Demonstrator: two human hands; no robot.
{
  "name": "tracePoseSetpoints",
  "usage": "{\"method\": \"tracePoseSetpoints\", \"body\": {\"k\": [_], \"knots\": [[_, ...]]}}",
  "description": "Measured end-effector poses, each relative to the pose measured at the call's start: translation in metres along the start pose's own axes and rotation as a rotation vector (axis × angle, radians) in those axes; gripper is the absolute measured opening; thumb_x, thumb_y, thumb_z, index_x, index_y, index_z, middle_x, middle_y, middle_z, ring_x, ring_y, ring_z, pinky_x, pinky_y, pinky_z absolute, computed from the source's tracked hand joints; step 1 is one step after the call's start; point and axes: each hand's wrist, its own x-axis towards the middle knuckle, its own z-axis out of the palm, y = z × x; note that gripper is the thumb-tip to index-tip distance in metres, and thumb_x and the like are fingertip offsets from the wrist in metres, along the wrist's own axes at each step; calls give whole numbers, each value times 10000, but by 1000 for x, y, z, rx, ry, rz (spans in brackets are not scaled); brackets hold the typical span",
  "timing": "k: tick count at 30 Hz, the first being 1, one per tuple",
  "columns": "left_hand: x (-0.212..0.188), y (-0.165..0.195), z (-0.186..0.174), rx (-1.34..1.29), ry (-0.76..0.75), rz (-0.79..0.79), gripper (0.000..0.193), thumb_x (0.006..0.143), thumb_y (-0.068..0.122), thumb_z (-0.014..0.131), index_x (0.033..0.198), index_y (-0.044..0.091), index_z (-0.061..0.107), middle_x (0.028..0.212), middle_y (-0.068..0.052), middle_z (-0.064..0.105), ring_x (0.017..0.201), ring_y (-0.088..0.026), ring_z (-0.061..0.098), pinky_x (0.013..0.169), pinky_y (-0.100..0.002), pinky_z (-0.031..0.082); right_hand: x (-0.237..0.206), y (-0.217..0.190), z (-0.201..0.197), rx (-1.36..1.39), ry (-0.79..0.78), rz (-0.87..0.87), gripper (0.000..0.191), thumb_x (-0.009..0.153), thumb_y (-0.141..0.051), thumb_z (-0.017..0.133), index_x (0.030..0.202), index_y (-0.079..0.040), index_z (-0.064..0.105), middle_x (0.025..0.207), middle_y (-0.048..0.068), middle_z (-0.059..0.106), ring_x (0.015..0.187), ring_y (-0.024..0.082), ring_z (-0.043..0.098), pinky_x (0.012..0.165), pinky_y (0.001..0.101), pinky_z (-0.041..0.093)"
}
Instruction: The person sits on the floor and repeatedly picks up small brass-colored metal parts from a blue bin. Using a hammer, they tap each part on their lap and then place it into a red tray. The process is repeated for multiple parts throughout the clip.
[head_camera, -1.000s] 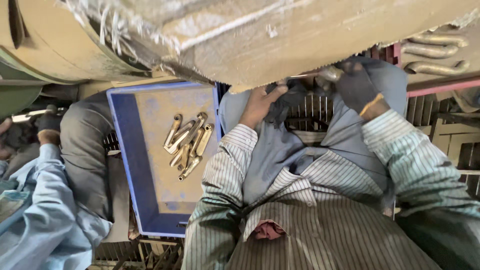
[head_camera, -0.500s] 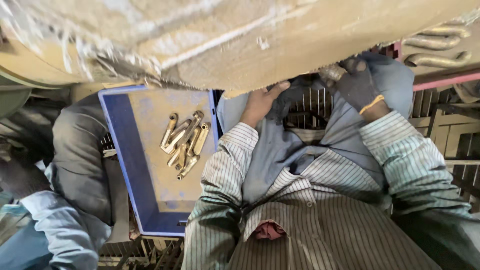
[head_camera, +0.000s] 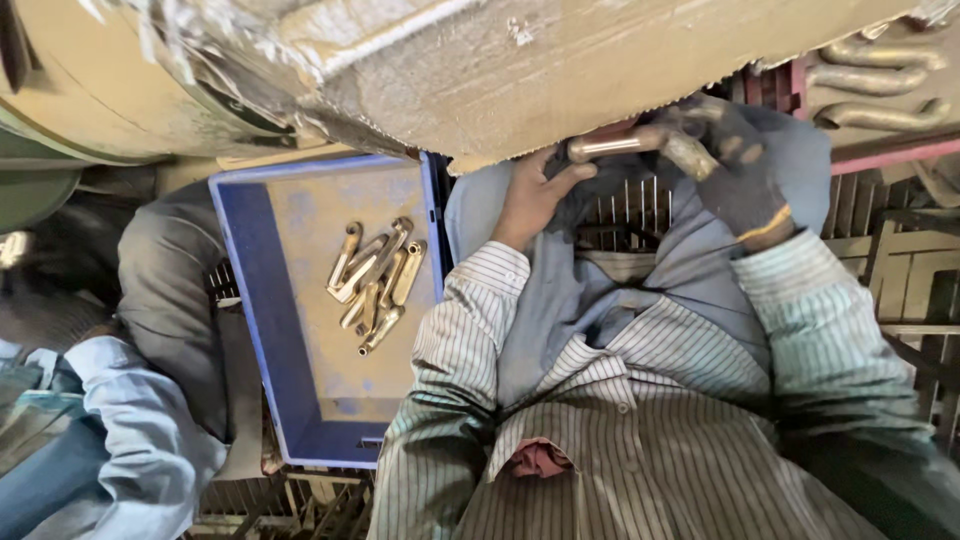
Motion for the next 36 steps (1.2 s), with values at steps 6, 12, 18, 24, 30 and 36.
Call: {"method": "tracePoseSetpoints", "body": {"k": [6,12,18,24,30,36], "knots": [[7,-10,5,38,26,-43,393,907,143,802,1252,-11,695,1170,-75,759,1096,-166,678,1018,-323,522,10,-5,4,-61,59,129,194,1060,-105,639,1214,-3,579,1041,52,645,894,121,618,761,249,524],[26,-30,3,-46,61,-214,364,901,154,801,1208,-15,703,1182,-103,747,1086,-190,680,988,-339,527,42,36,-19,-1224,-261,-153,46,849,-59,641,867,-99,653,838,100,694,856,267,689,839,465,561],[35,-29,12,-248,91,-224,396,870,117,804,1213,-32,673,1192,-101,716,1072,-177,663,954,-336,523,51,23,-21,-1141,-377,-2,100,854,-151,690,889,-57,691,970,162,701,1019,312,646,922,412,524],[8,-6,13,15,-5,-13,374,896,129,815,1220,-18,698,1115,-50,749,1039,-112,654,973,-286,527,-6,-26,-6,-129,-35,-83,177,1021,-160,638,1151,-40,626,1068,132,687,1002,252,645,898,358,525],[8,-1,19,4,21,-13,380,907,140,809,1241,-7,705,1144,-70,748,1071,-121,649,1007,-296,508,-8,-17,-7,-155,12,-74,173,1073,-176,600,1172,-41,642,1068,120,679,970,241,655,864,355,526],[25,-13,17,-101,39,-171,414,877,134,823,1232,-14,669,1223,-95,722,1166,-193,644,1037,-326,476,8,42,-27,-790,-79,-125,182,1026,-166,570,1103,-67,702,1054,104,701,984,262,696,855,378,530]]}}
